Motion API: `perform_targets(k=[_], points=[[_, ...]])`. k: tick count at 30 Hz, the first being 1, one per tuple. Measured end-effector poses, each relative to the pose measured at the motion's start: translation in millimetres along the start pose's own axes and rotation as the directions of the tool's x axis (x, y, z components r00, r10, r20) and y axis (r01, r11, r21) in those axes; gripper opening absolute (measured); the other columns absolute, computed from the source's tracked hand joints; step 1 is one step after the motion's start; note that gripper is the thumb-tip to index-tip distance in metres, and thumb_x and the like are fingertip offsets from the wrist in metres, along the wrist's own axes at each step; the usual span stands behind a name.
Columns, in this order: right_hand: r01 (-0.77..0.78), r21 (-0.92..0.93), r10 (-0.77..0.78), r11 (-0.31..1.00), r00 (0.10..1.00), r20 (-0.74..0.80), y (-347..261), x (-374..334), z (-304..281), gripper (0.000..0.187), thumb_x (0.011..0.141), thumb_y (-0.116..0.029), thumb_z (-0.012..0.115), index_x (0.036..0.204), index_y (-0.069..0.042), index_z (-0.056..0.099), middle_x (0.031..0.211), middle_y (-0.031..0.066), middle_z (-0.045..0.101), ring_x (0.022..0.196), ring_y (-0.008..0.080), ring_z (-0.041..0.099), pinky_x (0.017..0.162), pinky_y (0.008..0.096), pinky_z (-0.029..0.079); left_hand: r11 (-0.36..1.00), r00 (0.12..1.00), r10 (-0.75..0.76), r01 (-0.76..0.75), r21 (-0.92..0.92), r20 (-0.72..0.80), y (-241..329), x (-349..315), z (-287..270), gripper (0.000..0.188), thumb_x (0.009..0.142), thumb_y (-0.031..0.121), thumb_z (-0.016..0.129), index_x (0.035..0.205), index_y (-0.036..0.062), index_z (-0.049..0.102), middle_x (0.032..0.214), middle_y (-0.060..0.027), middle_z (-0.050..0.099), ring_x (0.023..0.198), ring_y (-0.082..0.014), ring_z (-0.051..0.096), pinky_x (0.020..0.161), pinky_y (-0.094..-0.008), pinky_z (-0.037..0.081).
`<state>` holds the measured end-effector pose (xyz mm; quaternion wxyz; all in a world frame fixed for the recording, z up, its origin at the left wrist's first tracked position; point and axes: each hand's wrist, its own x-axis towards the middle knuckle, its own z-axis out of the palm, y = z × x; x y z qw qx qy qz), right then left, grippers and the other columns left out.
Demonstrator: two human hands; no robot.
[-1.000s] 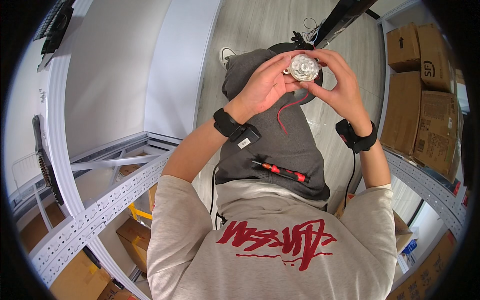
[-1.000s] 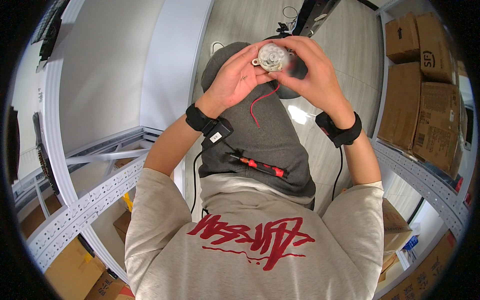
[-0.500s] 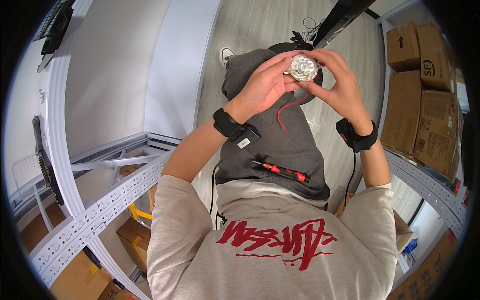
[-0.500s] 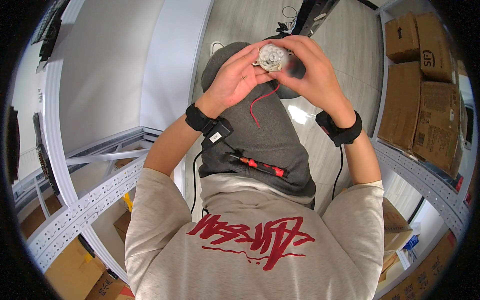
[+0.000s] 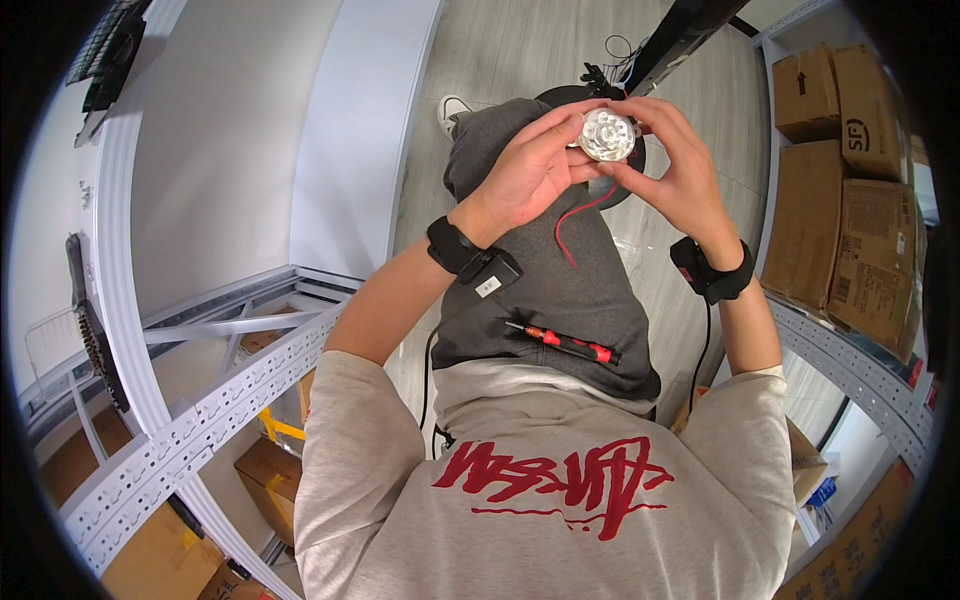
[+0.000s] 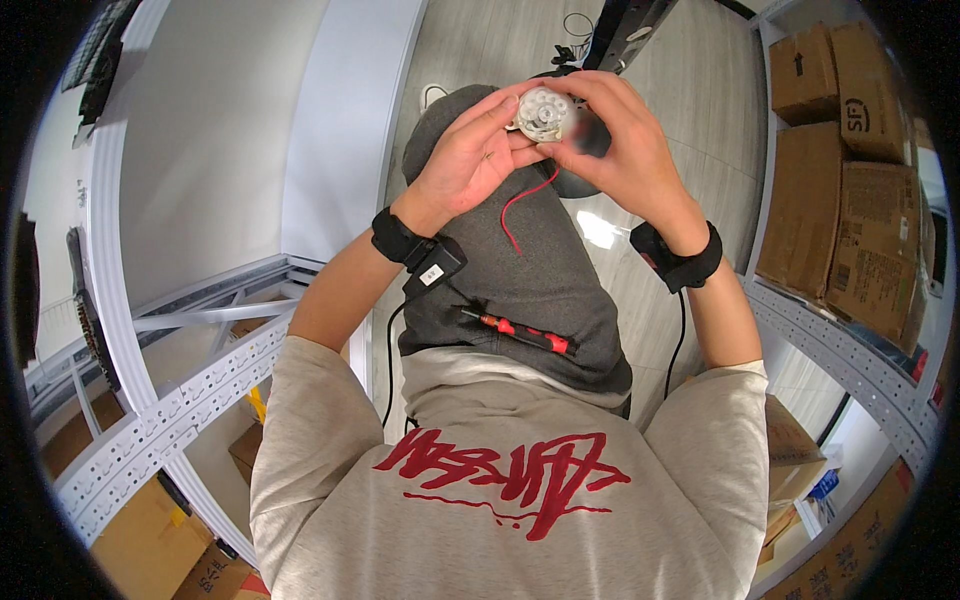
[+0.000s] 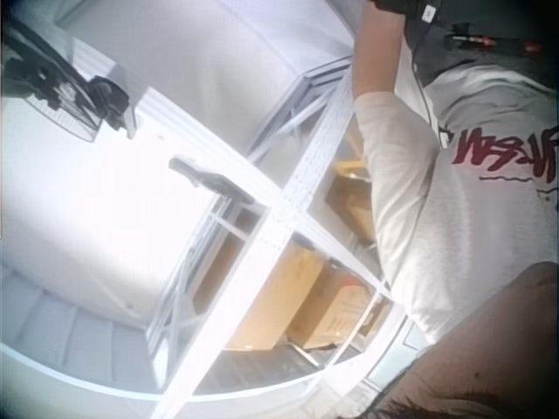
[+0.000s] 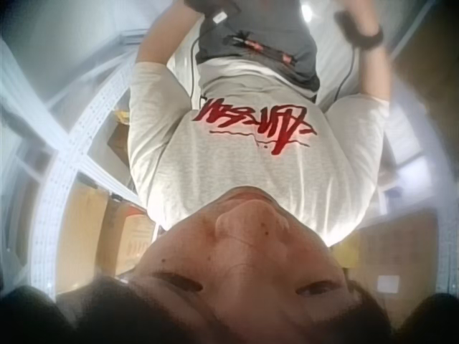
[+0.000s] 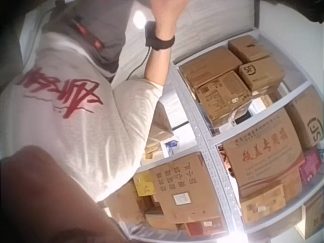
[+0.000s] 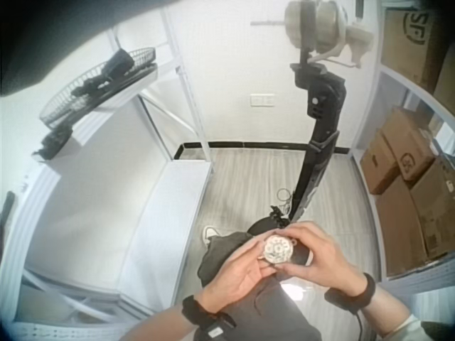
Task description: The person holds a small white electronic component with red wires and manipulates it with both hands. They then pick up a clear plastic cover and attach it to the component, pressing it into place.
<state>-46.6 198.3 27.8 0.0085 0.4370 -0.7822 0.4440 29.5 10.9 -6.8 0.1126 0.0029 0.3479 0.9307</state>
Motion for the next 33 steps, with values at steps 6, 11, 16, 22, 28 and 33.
perform_targets(k=[6, 11, 16, 22, 28, 33], points=[[0.009, 0.011, -0.009, 1.000, 1.000, -0.001, 1.1, 0.1, 0.4, 0.054, 0.071, -0.008, 0.081, 0.122, -0.008, 0.062, 0.118, 0.0097, 0.061, 0.103, 0.0258, 0.061, 0.083, 0.0328, 0.051, 1.000, 1.000, -0.002, 0.002, -0.010, -0.003, -0.8, 0.0, -1.8, 0.047, 0.106, 0.026, 0.042, 0.143, -0.0035, 0.037, 0.136, -0.0181, 0.051, 0.123, -0.0312, 0.056, 0.106, -0.0452, 0.046], [-0.020, 0.028, 0.020, 0.999, 1.000, 0.011, -0.1, -0.1, -0.4, 0.053, 0.072, -0.008, 0.080, 0.122, -0.007, 0.062, 0.118, 0.0098, 0.061, 0.104, 0.0259, 0.061, 0.084, 0.0328, 0.051, 1.000, 1.000, 0.001, -0.001, 0.006, -0.002, -1.6, 0.8, -2.6, 0.048, 0.106, 0.027, 0.043, 0.143, -0.0037, 0.037, 0.137, -0.0183, 0.051, 0.123, -0.0314, 0.056, 0.106, -0.0453, 0.046], [-0.006, 0.022, 0.006, 1.000, 1.000, 0.018, -2.1, 0.5, -2.9, 0.054, 0.072, -0.008, 0.080, 0.123, -0.007, 0.062, 0.120, 0.0101, 0.062, 0.108, 0.0276, 0.060, 0.088, 0.0350, 0.050, 1.000, 1.000, 0.009, -0.009, 0.025, -0.010, -1.6, -0.3, -2.2, 0.048, 0.106, 0.026, 0.043, 0.143, -0.0039, 0.037, 0.137, -0.0184, 0.051, 0.124, -0.0314, 0.055, 0.107, -0.0456, 0.046], [-0.021, 0.040, 0.019, 0.999, 0.999, 0.037, -1.7, 0.0, -4.0, 0.053, 0.073, -0.008, 0.079, 0.124, -0.007, 0.062, 0.122, 0.0102, 0.062, 0.111, 0.0284, 0.060, 0.092, 0.0361, 0.049, 1.000, 1.000, 0.017, -0.017, 0.024, 0.001, -2.0, 0.2, -2.4, 0.047, 0.106, 0.025, 0.043, 0.142, -0.0039, 0.038, 0.137, -0.0182, 0.051, 0.125, -0.0309, 0.055, 0.107, -0.0463, 0.045], [-0.032, 0.037, 0.031, 0.999, 0.999, 0.026, -1.0, -0.7, -2.7, 0.053, 0.073, -0.009, 0.079, 0.123, -0.007, 0.062, 0.121, 0.0099, 0.062, 0.111, 0.0280, 0.060, 0.091, 0.0363, 0.050, 1.000, 1.000, 0.016, -0.016, 0.024, -0.003, -1.8, -0.5, -2.2, 0.045, 0.106, 0.025, 0.041, 0.142, -0.0037, 0.039, 0.136, -0.0179, 0.052, 0.125, -0.0307, 0.055, 0.107, -0.0467, 0.046], [-0.071, 0.061, 0.071, 0.996, 0.997, 0.003, -4.3, -1.7, -1.2, 0.052, 0.074, -0.011, 0.079, 0.122, -0.008, 0.063, 0.120, 0.0102, 0.063, 0.111, 0.0276, 0.060, 0.092, 0.0365, 0.050, 1.000, 0.999, -0.008, 0.008, -0.002, -0.031, -0.2, 0.4, -0.8, 0.046, 0.107, 0.028, 0.036, 0.141, -0.0035, 0.040, 0.136, -0.0180, 0.052, 0.125, -0.0310, 0.055, 0.107, -0.0468, 0.046]])
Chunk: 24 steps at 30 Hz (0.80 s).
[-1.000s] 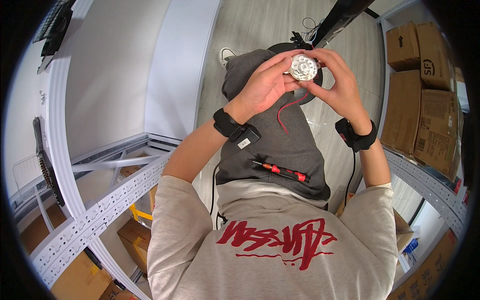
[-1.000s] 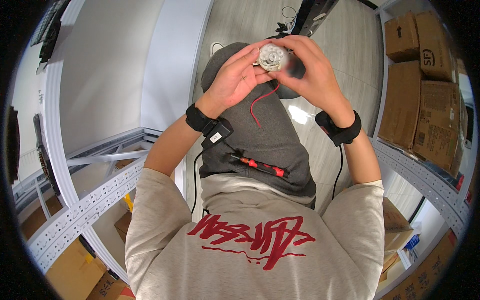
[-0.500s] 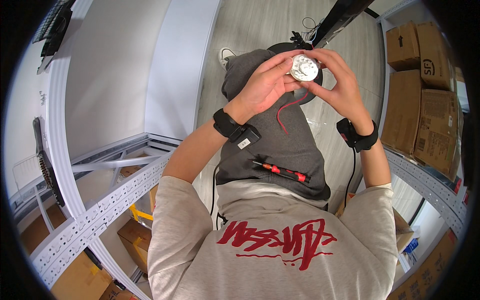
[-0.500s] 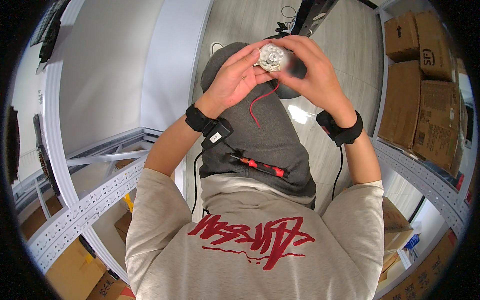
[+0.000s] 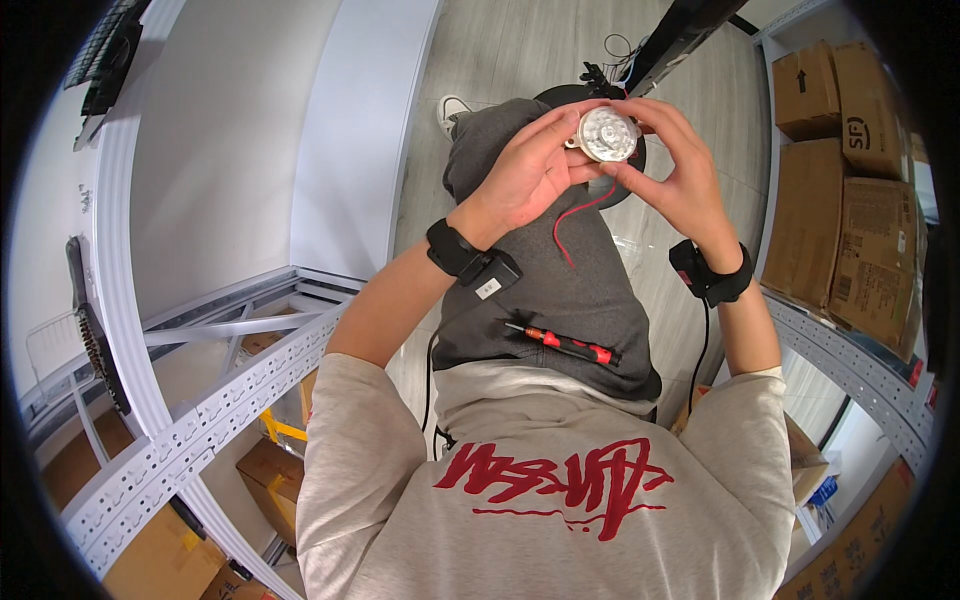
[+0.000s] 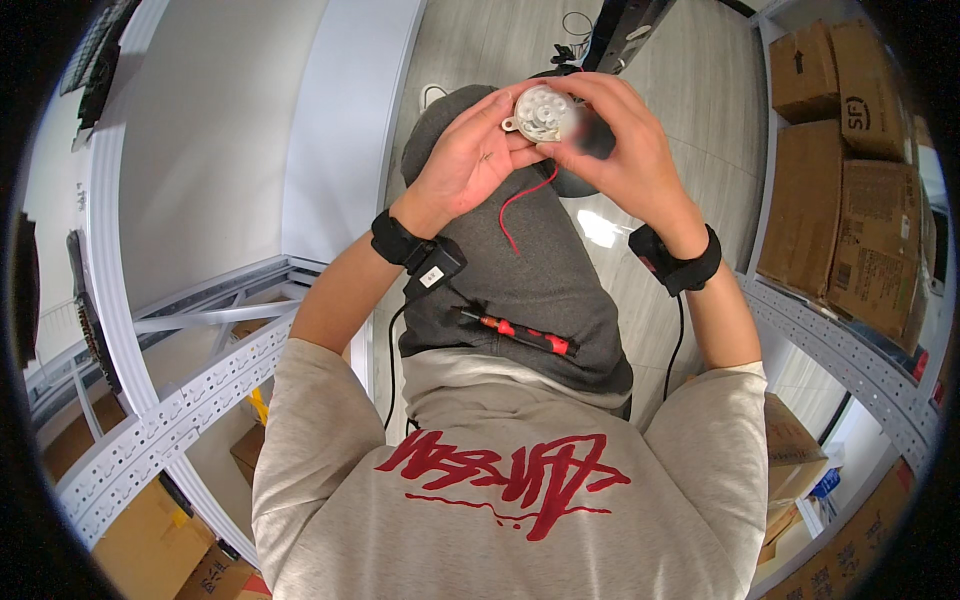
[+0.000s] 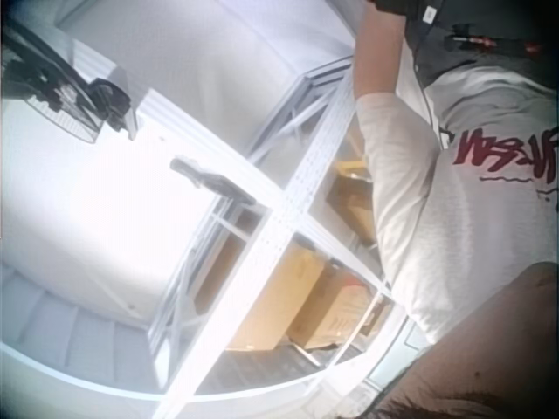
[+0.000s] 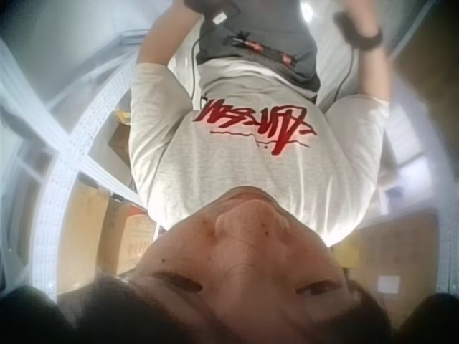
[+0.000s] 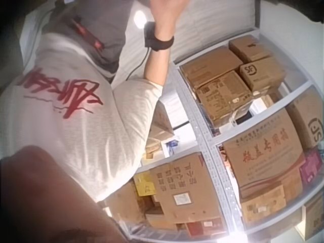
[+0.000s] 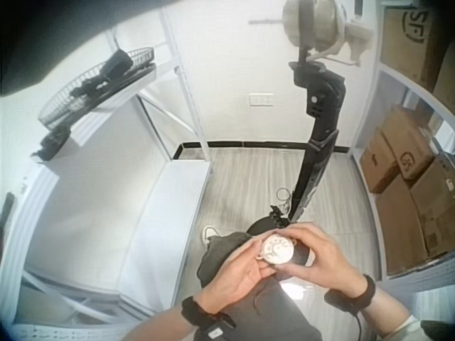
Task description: The person holds a small white electronic component with red wires and manipulates it with both hands. They then pick up a clear plastic cover and attach it to the component, pressing it into place.
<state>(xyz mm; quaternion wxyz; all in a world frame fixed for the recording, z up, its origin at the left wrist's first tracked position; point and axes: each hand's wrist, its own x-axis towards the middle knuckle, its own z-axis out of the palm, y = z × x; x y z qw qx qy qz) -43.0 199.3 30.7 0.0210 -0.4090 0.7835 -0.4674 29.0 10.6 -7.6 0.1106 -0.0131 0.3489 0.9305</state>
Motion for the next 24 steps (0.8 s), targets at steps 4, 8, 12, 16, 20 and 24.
perform_targets(k=[4, 8, 12, 16, 20, 24], points=[[0.057, -0.047, -0.058, 0.997, 0.998, -0.036, 0.4, -0.1, 0.8, 0.050, 0.074, -0.011, 0.079, 0.121, -0.008, 0.063, 0.121, 0.0104, 0.063, 0.112, 0.0270, 0.060, 0.092, 0.0352, 0.049, 1.000, 1.000, -0.001, 0.001, -0.003, -0.005, 1.1, 0.0, 3.2, 0.046, 0.108, 0.028, 0.033, 0.141, -0.0036, 0.040, 0.137, -0.0182, 0.051, 0.125, -0.0311, 0.055, 0.107, -0.0471, 0.045], [0.062, -0.032, -0.063, 0.998, 0.997, -0.037, 2.6, 0.2, -2.9, 0.053, 0.075, -0.010, 0.079, 0.125, -0.008, 0.062, 0.122, 0.0090, 0.062, 0.112, 0.0240, 0.060, 0.091, 0.0331, 0.049, 1.000, 1.000, -0.003, 0.003, -0.013, -0.013, 1.3, -1.0, 4.1, 0.047, 0.108, 0.027, 0.033, 0.142, -0.0040, 0.039, 0.139, -0.0188, 0.050, 0.126, -0.0312, 0.054, 0.109, -0.0475, 0.044], [-0.113, 0.166, 0.121, 0.980, 0.992, -0.043, 4.7, 0.3, -15.2, 0.057, 0.076, -0.008, 0.079, 0.130, -0.007, 0.060, 0.124, 0.0067, 0.061, 0.109, 0.0161, 0.060, 0.088, 0.0299, 0.050, 0.999, 1.000, -0.007, 0.008, -0.035, 0.020, 2.0, -1.7, 3.6, 0.047, 0.108, 0.026, 0.034, 0.143, -0.0042, 0.037, 0.141, -0.0197, 0.048, 0.127, -0.0316, 0.054, 0.111, -0.0486, 0.042], [-0.265, 0.622, 0.295, 0.737, 0.954, 0.057, 9.5, -0.5, -17.6, 0.055, 0.085, -0.001, 0.071, 0.137, -0.001, 0.053, 0.128, 0.0067, 0.058, 0.107, 0.0115, 0.061, 0.091, 0.0281, 0.049, 0.999, 1.000, -0.002, 0.003, -0.047, 0.020, 0.4, 0.4, 1.1, 0.047, 0.107, 0.025, 0.035, 0.143, -0.0048, 0.037, 0.141, -0.0203, 0.048, 0.127, -0.0326, 0.053, 0.111, -0.0497, 0.041], [-0.367, 0.724, 0.359, 0.584, 0.917, 0.175, 16.5, -1.2, -25.4, 0.056, 0.087, 0.001, 0.068, 0.140, 0.000, 0.050, 0.135, 0.0084, 0.055, 0.113, 0.0145, 0.060, 0.099, 0.0286, 0.045, 0.999, 1.000, 0.008, -0.007, -0.040, 0.020, 1.3, 0.4, 4.1, 0.047, 0.108, 0.025, 0.035, 0.143, -0.0054, 0.037, 0.140, -0.0206, 0.049, 0.126, -0.0340, 0.054, 0.111, -0.0500, 0.041], [-0.403, 0.846, 0.350, 0.350, 0.894, 0.281, 13.9, 1.9, -30.4, 0.060, 0.085, -0.005, 0.071, 0.141, 0.000, 0.049, 0.136, 0.0092, 0.056, 0.118, 0.0165, 0.057, 0.103, 0.0309, 0.042, 0.999, 1.000, 0.004, -0.003, -0.036, 0.013, 1.2, -0.2, 3.6, 0.047, 0.108, 0.025, 0.035, 0.143, -0.0055, 0.037, 0.140, -0.0205, 0.049, 0.126, -0.0348, 0.055, 0.111, -0.0502, 0.042]])
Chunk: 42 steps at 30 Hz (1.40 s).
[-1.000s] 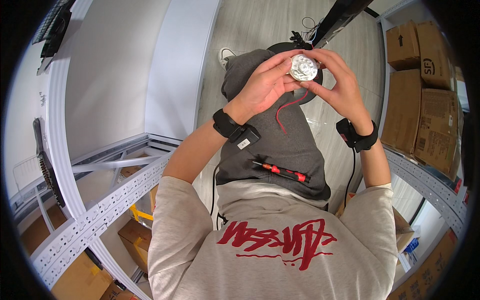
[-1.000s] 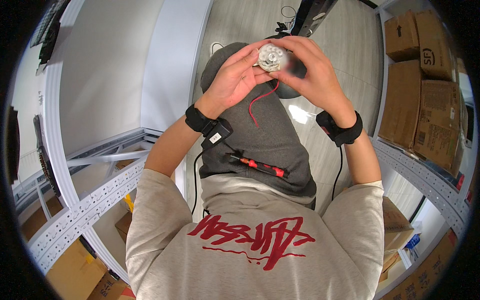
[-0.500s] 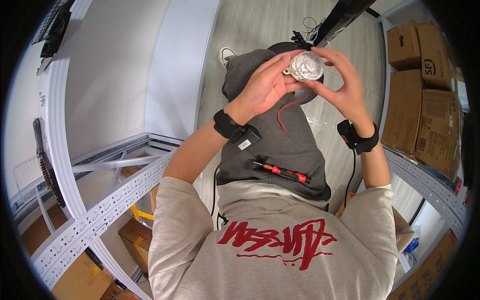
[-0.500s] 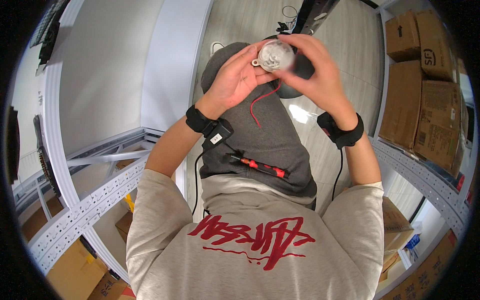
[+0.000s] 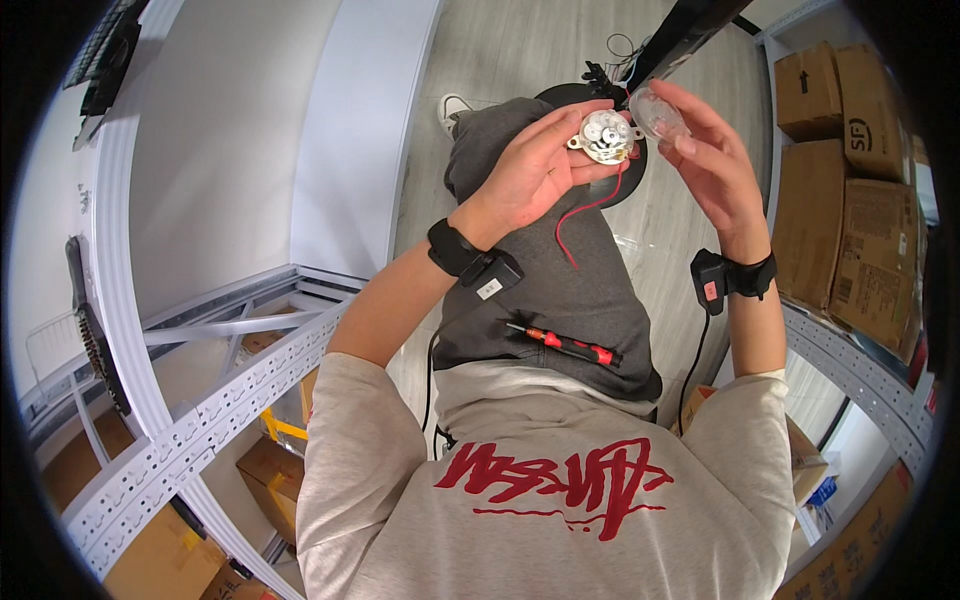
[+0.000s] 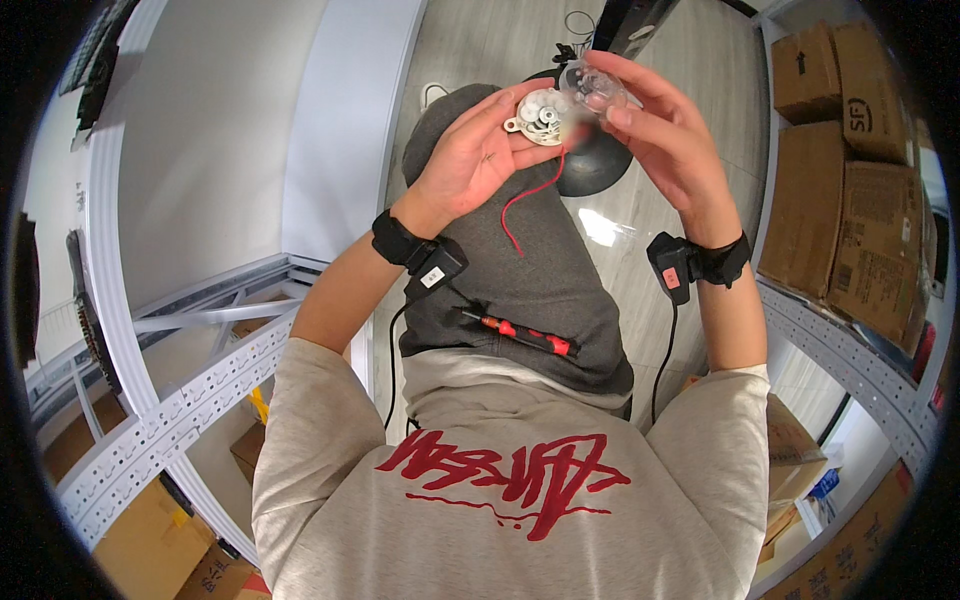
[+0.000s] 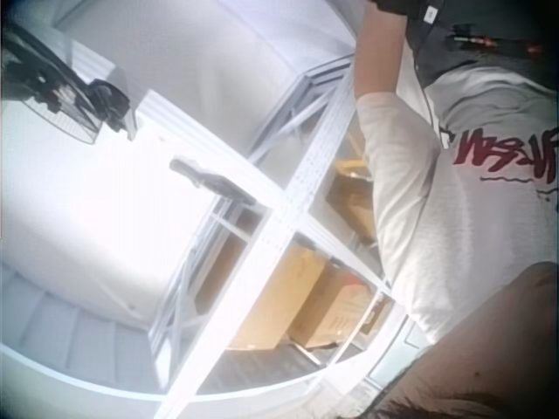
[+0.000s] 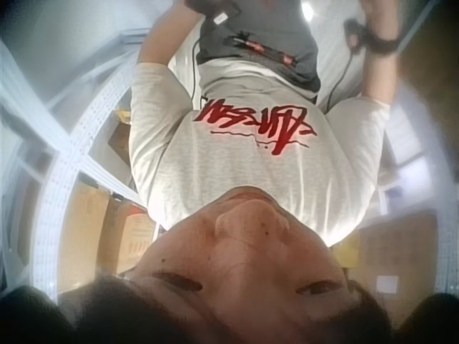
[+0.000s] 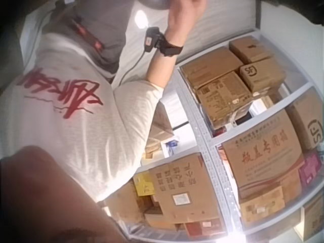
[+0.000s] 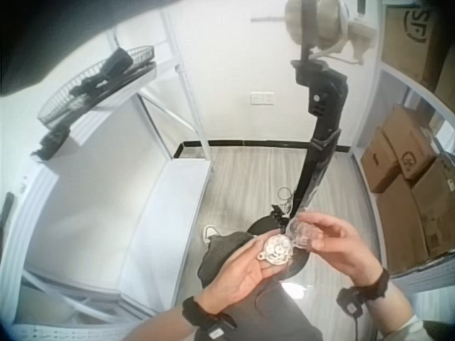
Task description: The person holds a small white electronic component with red wires and manipulates it with both hands. They then pick up a clear plastic cover and attach it to the component, pressing it into place.
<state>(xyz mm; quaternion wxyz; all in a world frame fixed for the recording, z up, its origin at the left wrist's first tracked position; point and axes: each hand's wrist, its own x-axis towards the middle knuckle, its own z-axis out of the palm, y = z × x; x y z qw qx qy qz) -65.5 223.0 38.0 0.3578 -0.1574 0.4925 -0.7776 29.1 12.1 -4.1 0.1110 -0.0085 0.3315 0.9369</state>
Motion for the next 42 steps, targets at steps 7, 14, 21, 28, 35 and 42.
perform_targets(k=[7, 14, 21, 28, 35, 42], points=[[0.005, -0.059, -0.003, 0.998, 0.999, 0.033, 5.3, 4.0, -2.1, 0.054, 0.082, -0.005, 0.074, 0.132, -0.001, 0.054, 0.121, 0.0067, 0.062, 0.113, 0.0160, 0.059, 0.100, 0.0304, 0.045, 1.000, 1.000, -0.004, 0.004, 0.001, 0.002, -0.2, 0.1, 0.3, 0.047, 0.108, 0.025, 0.035, 0.144, -0.0050, 0.036, 0.140, -0.0190, 0.049, 0.126, -0.0332, 0.054, 0.111, -0.0499, 0.042], [-0.024, -0.377, 0.030, 0.926, 0.999, 0.010, 4.3, 3.8, 14.9, 0.053, 0.078, 0.002, 0.075, 0.128, -0.002, 0.057, 0.110, 0.0035, 0.064, 0.103, 0.0123, 0.061, 0.091, 0.0252, 0.050, 0.999, 1.000, -0.018, 0.018, 0.027, -0.012, 0.9, -1.2, 0.6, 0.048, 0.107, 0.027, 0.035, 0.144, -0.0041, 0.036, 0.140, -0.0179, 0.048, 0.126, -0.0301, 0.054, 0.108, -0.0481, 0.044], [0.026, -0.395, -0.011, 0.918, 0.999, 0.040, 0.4, 2.5, 22.4, 0.053, 0.077, 0.003, 0.076, 0.127, -0.003, 0.059, 0.111, 0.0041, 0.061, 0.106, 0.0141, 0.060, 0.094, 0.0273, 0.050, 0.999, 1.000, -0.029, 0.029, 0.030, -0.005, 0.4, -0.7, -1.4, 0.047, 0.107, 0.027, 0.034, 0.144, -0.0029, 0.037, 0.140, -0.0168, 0.049, 0.126, -0.0285, 0.054, 0.107, -0.0471, 0.045], [0.216, -0.638, -0.208, 0.739, 0.974, 0.088, 4.7, 2.5, 20.1, 0.053, 0.075, 0.000, 0.077, 0.126, -0.005, 0.063, 0.120, 0.0050, 0.054, 0.113, 0.0167, 0.056, 0.098, 0.0300, 0.046, 1.000, 1.000, -0.020, 0.020, 0.022, 0.007, 0.5, -1.0, -1.0, 0.047, 0.108, 0.027, 0.034, 0.144, -0.0029, 0.037, 0.141, -0.0170, 0.048, 0.127, -0.0285, 0.053, 0.108, -0.0471, 0.044], [0.364, -0.843, -0.348, 0.396, 0.909, 0.228, 1.5, 4.4, 27.5, 0.059, 0.071, -0.004, 0.075, 0.129, -0.009, 0.060, 0.124, 0.0094, 0.062, 0.114, 0.0243, 0.060, 0.099, 0.0347, 0.047, 1.000, 1.000, -0.011, 0.011, 0.021, 0.009, 1.3, -2.2, 0.9, 0.048, 0.107, 0.027, 0.035, 0.144, -0.0030, 0.037, 0.141, -0.0167, 0.048, 0.127, -0.0288, 0.053, 0.108, -0.0470, 0.044], [0.408, -0.795, -0.288, 0.449, 0.908, 0.304, 13.7, 11.7, 20.3, 0.066, 0.071, -0.004, 0.074, 0.134, -0.006, 0.052, 0.128, 0.0097, 0.062, 0.119, 0.0275, 0.059, 0.102, 0.0378, 0.047, 1.000, 1.000, -0.018, 0.018, 0.022, -0.011, -2.1, -0.6, -4.9, 0.044, 0.107, 0.028, 0.036, 0.138, -0.0026, 0.043, 0.136, -0.0159, 0.052, 0.123, -0.0290, 0.056, 0.106, -0.0466, 0.046]])
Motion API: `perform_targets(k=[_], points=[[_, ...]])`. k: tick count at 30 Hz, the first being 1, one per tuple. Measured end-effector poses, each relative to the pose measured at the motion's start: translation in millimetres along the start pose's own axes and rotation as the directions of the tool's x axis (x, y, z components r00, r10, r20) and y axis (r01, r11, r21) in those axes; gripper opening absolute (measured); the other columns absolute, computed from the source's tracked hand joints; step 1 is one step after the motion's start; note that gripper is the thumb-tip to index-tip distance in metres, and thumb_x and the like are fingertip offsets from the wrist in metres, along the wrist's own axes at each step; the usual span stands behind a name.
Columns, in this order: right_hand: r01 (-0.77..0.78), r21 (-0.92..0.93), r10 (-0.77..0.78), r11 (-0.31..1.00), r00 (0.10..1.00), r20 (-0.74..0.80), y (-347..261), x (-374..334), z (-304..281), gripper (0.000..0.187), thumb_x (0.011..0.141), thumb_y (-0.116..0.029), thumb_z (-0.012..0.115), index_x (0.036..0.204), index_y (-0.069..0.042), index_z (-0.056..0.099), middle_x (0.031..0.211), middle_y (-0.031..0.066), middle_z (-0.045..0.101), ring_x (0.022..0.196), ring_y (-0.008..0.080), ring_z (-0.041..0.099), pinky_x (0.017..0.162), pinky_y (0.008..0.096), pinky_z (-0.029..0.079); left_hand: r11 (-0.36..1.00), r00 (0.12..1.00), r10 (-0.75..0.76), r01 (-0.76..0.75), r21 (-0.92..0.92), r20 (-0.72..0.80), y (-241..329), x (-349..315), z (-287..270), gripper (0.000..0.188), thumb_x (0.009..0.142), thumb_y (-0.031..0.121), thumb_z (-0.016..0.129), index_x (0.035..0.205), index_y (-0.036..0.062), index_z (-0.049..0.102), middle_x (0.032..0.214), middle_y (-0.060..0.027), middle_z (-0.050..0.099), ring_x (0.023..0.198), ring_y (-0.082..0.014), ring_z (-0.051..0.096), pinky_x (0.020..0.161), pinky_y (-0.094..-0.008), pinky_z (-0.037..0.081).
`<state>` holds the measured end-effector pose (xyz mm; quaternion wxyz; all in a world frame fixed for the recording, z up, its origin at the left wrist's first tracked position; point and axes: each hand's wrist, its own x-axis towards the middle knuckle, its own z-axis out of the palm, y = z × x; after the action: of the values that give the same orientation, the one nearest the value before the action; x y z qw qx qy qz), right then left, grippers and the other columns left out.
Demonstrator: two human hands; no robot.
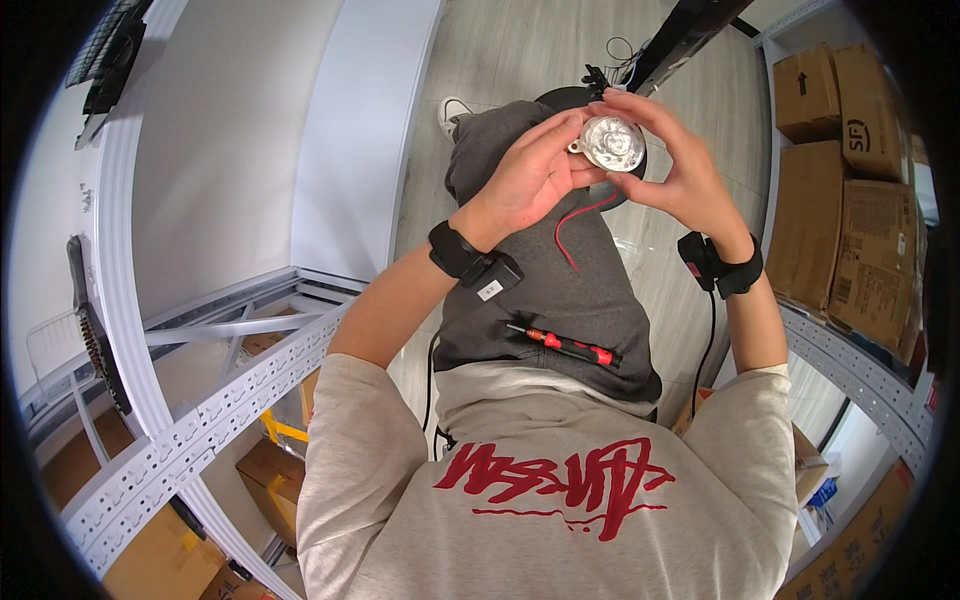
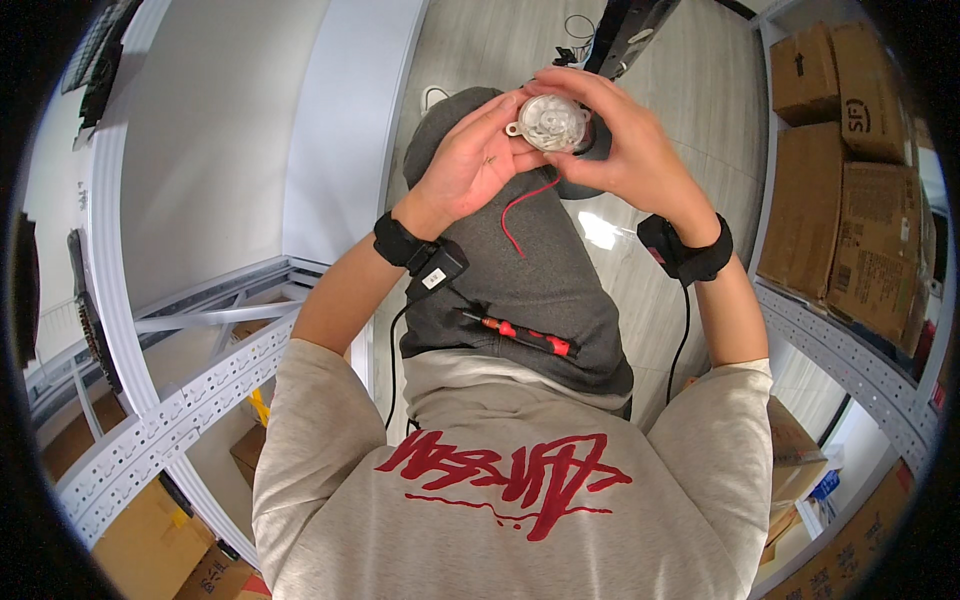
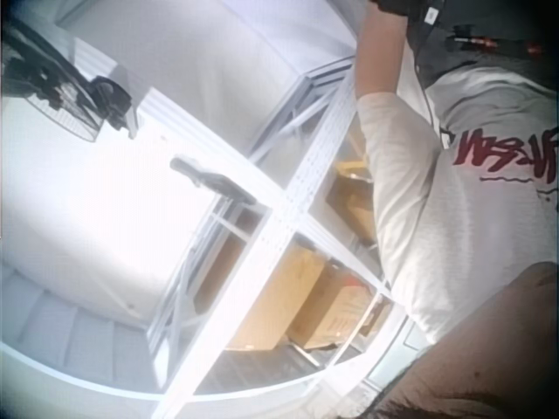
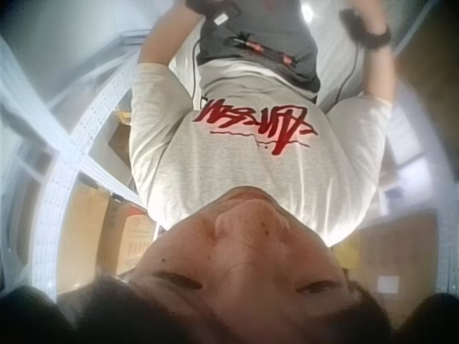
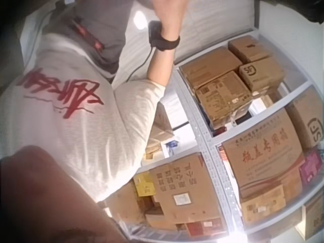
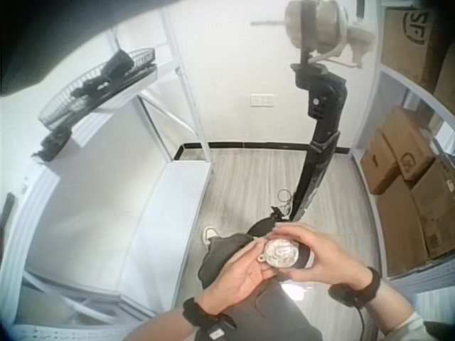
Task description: The person holds a small white electronic component with red wires and manipulates it with both hands. They then pick up a clear plastic cover and attach it to the component, pressing it into place.
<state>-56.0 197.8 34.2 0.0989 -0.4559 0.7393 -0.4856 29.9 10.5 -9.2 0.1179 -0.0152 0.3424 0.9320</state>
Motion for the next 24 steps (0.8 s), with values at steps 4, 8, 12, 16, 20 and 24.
perform_targets(k=[4, 8, 12, 16, 20, 24], points=[[0.010, 0.006, -0.010, 1.000, 1.000, -0.005, 4.1, 0.4, 3.3, 0.067, 0.072, -0.004, 0.074, 0.135, -0.006, 0.052, 0.129, 0.0099, 0.061, 0.121, 0.0282, 0.058, 0.102, 0.0382, 0.047, 1.000, 1.000, 0.006, -0.006, -0.008, -0.009, -2.4, 1.0, -0.8, 0.044, 0.107, 0.028, 0.036, 0.138, -0.0027, 0.043, 0.135, -0.0161, 0.053, 0.122, -0.0298, 0.057, 0.106, -0.0463, 0.046], [0.024, 0.002, -0.024, 1.000, 1.000, 0.007, 2.7, 1.2, 3.0, 0.067, 0.072, -0.004, 0.073, 0.135, -0.007, 0.052, 0.130, 0.0099, 0.061, 0.121, 0.0284, 0.058, 0.102, 0.0381, 0.047, 1.000, 1.000, 0.007, -0.007, 0.006, -0.001, -0.2, 0.2, 1.3, 0.044, 0.107, 0.028, 0.036, 0.139, -0.0031, 0.042, 0.136, -0.0166, 0.052, 0.123, -0.0302, 0.056, 0.106, -0.0462, 0.046], [0.008, 0.016, -0.008, 1.000, 1.000, 0.016, 4.3, 1.2, 2.6, 0.066, 0.073, -0.004, 0.072, 0.136, -0.007, 0.052, 0.130, 0.0096, 0.061, 0.121, 0.0285, 0.058, 0.102, 0.0381, 0.047, 1.000, 1.000, 0.004, -0.004, 0.005, 0.011, -2.2, 0.6, -0.4, 0.045, 0.107, 0.027, 0.036, 0.141, -0.0035, 0.039, 0.137, -0.0172, 0.051, 0.124, -0.0307, 0.056, 0.107, -0.0464, 0.045], [-0.002, 0.021, 0.002, 1.000, 1.000, 0.008, 1.7, 1.3, 3.0, 0.065, 0.074, -0.005, 0.072, 0.136, -0.008, 0.052, 0.131, 0.0088, 0.061, 0.121, 0.0283, 0.059, 0.101, 0.0378, 0.048, 1.000, 1.000, 0.004, -0.004, 0.008, 0.009, -1.2, 0.2, 1.4, 0.045, 0.107, 0.026, 0.036, 0.142, -0.0034, 0.038, 0.138, -0.0175, 0.051, 0.125, -0.0309, 0.055, 0.108, -0.0465, 0.044], [-0.004, 0.018, 0.004, 1.000, 1.000, 0.010, 0.6, 1.8, 3.1, 0.065, 0.074, -0.004, 0.072, 0.136, -0.008, 0.051, 0.131, 0.0087, 0.061, 0.120, 0.0281, 0.059, 0.100, 0.0375, 0.048, 1.000, 1.000, 0.000, 0.000, 0.014, 0.008, 0.2, -0.6, 1.8, 0.045, 0.107, 0.025, 0.036, 0.143, -0.0033, 0.037, 0.138, -0.0175, 0.051, 0.125, -0.0308, 0.055, 0.108, -0.0465, 0.044], [-0.001, 0.034, 0.000, 0.999, 1.000, 0.018, -0.4, 2.3, 2.8, 0.064, 0.075, -0.004, 0.071, 0.136, -0.008, 0.052, 0.131, 0.0089, 0.061, 0.120, 0.0276, 0.060, 0.100, 0.0369, 0.048, 1.000, 1.000, -0.005, 0.005, 0.017, 0.011, -0.5, 0.3, -0.3, 0.045, 0.107, 0.025, 0.036, 0.143, -0.0033, 0.038, 0.138, -0.0175, 0.051, 0.125, -0.0310, 0.055, 0.108, -0.0464, 0.044]])
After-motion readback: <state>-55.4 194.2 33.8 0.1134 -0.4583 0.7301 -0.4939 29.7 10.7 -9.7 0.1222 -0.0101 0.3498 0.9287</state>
